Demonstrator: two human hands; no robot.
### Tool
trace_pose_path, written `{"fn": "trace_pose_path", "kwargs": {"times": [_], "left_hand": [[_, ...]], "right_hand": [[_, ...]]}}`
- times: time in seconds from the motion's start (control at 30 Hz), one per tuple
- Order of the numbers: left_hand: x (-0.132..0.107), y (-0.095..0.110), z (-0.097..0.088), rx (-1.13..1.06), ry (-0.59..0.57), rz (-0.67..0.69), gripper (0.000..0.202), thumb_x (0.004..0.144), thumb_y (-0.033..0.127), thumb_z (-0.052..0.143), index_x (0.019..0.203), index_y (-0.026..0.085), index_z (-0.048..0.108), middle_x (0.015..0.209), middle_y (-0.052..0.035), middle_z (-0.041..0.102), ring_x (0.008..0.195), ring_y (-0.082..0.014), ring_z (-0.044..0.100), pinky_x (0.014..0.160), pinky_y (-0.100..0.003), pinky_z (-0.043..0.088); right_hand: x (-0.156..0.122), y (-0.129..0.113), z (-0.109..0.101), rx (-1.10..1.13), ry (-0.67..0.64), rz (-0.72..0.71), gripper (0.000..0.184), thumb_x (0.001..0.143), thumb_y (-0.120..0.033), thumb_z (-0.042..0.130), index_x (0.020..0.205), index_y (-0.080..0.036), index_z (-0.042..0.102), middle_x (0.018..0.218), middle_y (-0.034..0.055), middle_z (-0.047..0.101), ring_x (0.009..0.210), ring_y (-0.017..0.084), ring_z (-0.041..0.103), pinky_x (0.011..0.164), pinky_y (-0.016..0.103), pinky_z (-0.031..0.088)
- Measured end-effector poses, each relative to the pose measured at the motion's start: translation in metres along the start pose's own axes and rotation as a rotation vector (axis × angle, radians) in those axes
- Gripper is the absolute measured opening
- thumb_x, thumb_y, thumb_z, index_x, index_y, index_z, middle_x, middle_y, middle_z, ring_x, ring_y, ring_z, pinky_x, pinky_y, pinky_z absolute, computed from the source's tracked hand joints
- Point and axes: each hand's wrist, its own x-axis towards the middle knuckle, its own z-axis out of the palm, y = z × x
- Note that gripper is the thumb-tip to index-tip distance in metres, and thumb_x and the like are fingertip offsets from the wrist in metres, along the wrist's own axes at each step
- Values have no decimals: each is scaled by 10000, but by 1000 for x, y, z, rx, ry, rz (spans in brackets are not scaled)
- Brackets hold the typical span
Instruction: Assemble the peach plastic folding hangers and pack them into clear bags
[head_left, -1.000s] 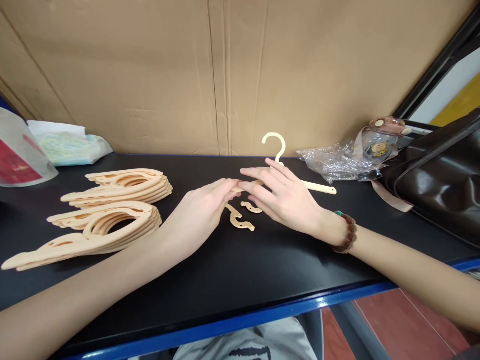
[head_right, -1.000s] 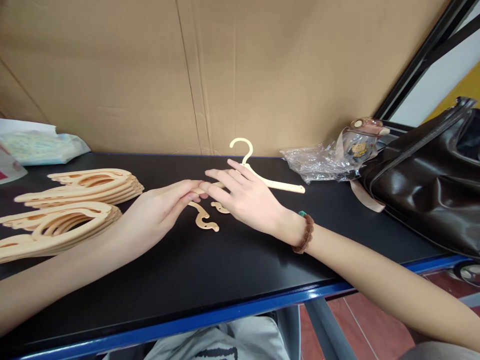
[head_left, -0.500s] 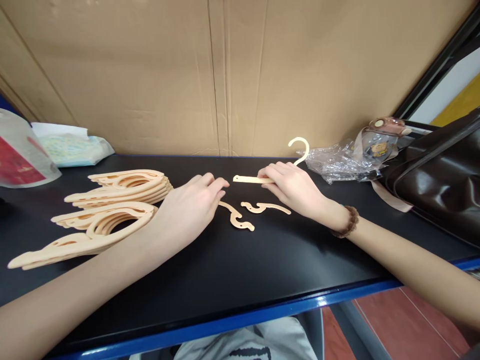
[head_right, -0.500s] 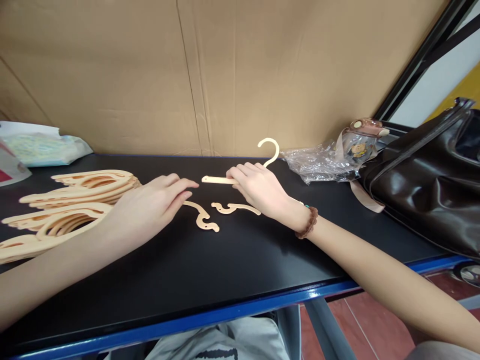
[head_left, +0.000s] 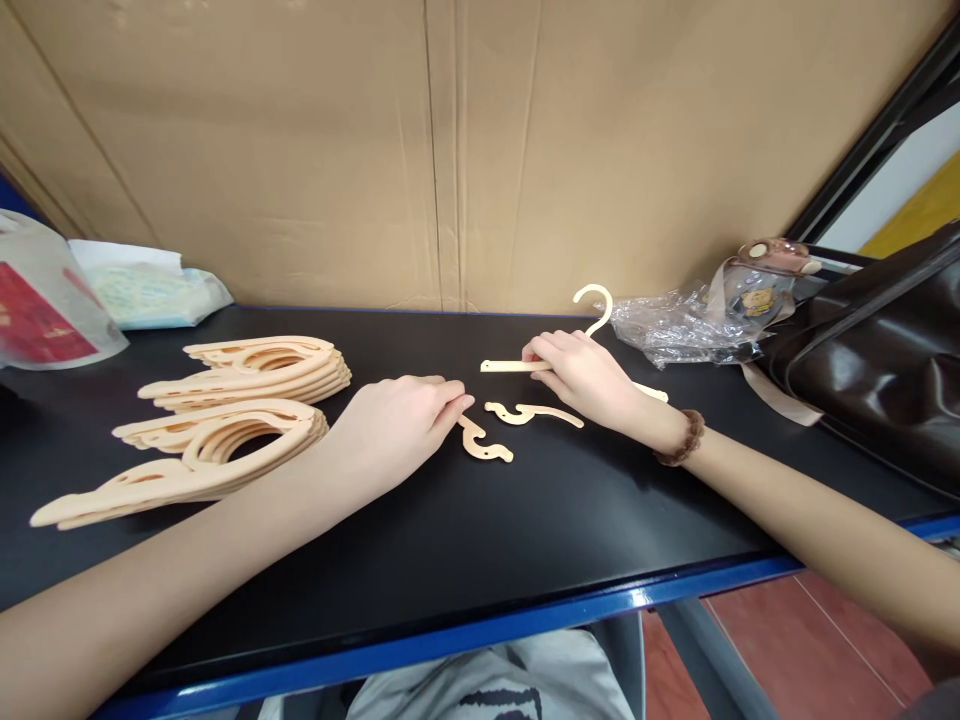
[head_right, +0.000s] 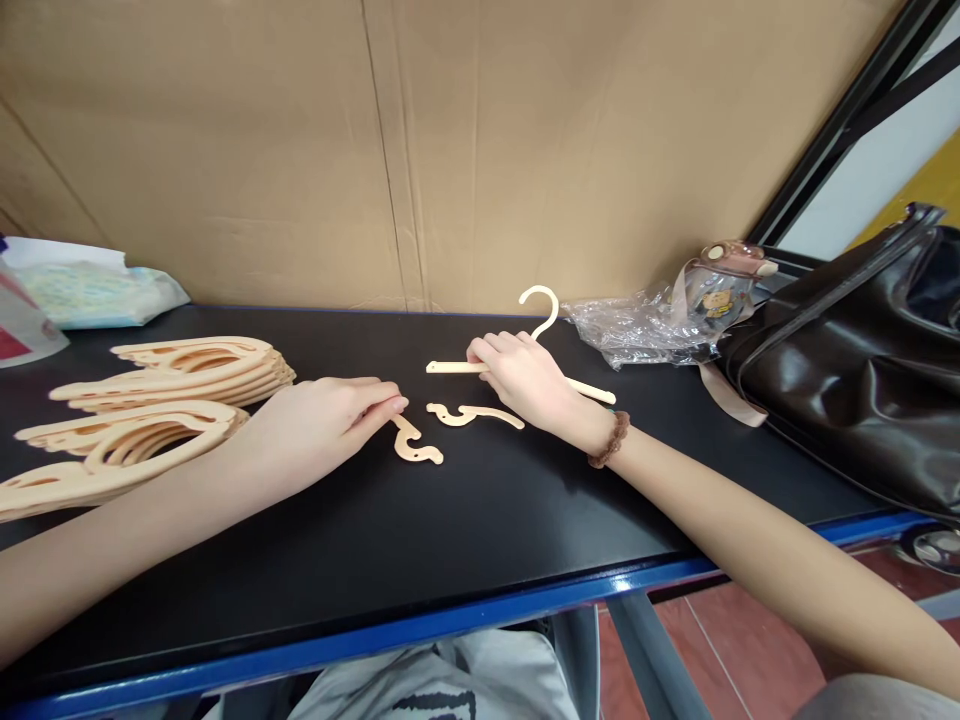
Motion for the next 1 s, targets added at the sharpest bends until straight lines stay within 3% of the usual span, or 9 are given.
{"fn": "trace_pose_path", "kwargs": {"times": [0.13,0.33,0.6,0.9,1.0], "left_hand": [[-2,3,0,52,4,15,327,958,382,374,830,240,640,824,-5,676,712,-219,634,528,-284,311],[-3,4,7,-58,-34,75,273,942,313,387,1040,284,641,960,4,674,779,-206,640,562,-279,337],[-3,5,4,-162,-12,102,248,919,252,382,770,225,578,766,12,577,578,-139,508,537,-269,313],[-7,9,2,-238,-3,116,310,938,271,370,747,212,606,797,7,593,615,-131,553,573,-261,360],[-7,8,3,-181,34,104,217,905,317,480,740,216,579,775,12,593,683,-161,568,559,-266,334]], "right_hand": [[0,-1,2,10,-5,27,113,890,-80,467,910,-175,526,880,43,626,772,186,533,720,297,326],[1,-3,3,85,-35,69,116,870,-62,487,865,-177,502,827,28,606,736,171,522,713,287,325],[1,-5,-1,148,-44,97,144,835,-50,512,846,-187,471,815,11,597,733,162,523,728,289,334],[-1,-7,1,187,-37,117,215,872,-235,617,781,-197,426,739,-17,575,657,141,494,717,286,341],[-1,-7,-1,195,-36,135,263,863,-305,641,762,-198,423,705,-25,566,638,137,487,717,285,345]]}}
